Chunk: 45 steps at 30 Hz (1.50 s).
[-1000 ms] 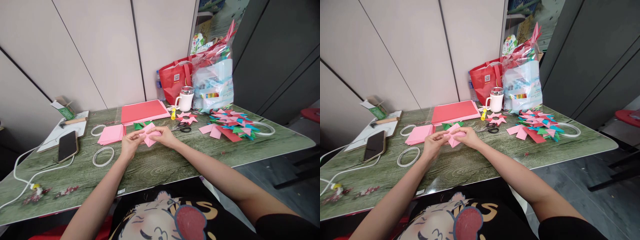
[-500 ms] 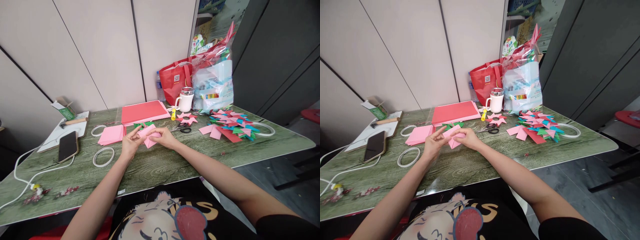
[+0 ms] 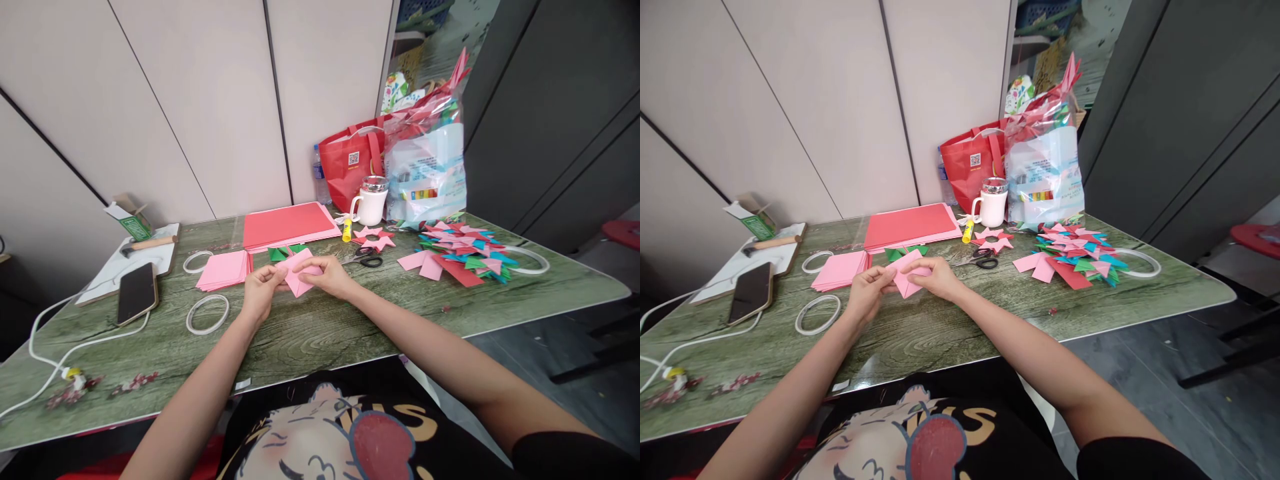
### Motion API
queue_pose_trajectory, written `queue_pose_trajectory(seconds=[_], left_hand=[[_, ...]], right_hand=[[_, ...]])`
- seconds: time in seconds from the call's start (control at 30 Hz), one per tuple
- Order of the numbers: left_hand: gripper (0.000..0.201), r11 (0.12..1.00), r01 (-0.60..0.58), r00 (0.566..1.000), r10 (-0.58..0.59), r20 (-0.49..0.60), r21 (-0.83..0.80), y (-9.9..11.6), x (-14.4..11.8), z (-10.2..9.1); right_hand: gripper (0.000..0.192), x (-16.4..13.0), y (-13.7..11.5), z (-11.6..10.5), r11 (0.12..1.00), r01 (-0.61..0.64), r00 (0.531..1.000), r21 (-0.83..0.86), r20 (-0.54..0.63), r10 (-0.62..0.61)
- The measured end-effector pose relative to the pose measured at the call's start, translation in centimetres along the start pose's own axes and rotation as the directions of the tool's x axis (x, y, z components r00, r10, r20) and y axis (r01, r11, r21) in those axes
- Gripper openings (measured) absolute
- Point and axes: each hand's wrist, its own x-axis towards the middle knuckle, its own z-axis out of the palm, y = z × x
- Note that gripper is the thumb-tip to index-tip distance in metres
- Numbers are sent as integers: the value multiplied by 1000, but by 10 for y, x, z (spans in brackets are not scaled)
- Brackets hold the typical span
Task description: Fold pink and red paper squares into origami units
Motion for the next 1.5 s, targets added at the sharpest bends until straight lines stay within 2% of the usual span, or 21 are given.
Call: queue_pose_trajectory(seconds=[0.33, 0.63, 0.9, 1.23, 1.5], left_hand=[[30, 987, 104, 986, -119, 121, 122, -4, -1, -3], [25, 990, 121, 979, -131, 154, 69, -1, -2, -2], [30, 985, 144, 968, -160, 193, 94, -1, -4, 0], [28, 986, 105, 971, -130, 199, 131, -1, -4, -2], [32, 987, 126, 957, -148, 250, 102, 1, -4, 2]], right_hand=[[20, 2, 12, -1, 993, -63, 992, 102, -102, 73], [21, 2, 12, 2, 966, -109, 987, 233, -92, 133], [24, 6, 20, -2, 926, -126, 965, 356, -172, 197], [29, 6, 19, -1, 892, -165, 958, 420, -146, 246], [30, 7, 19, -2, 889, -151, 947, 432, -194, 255]])
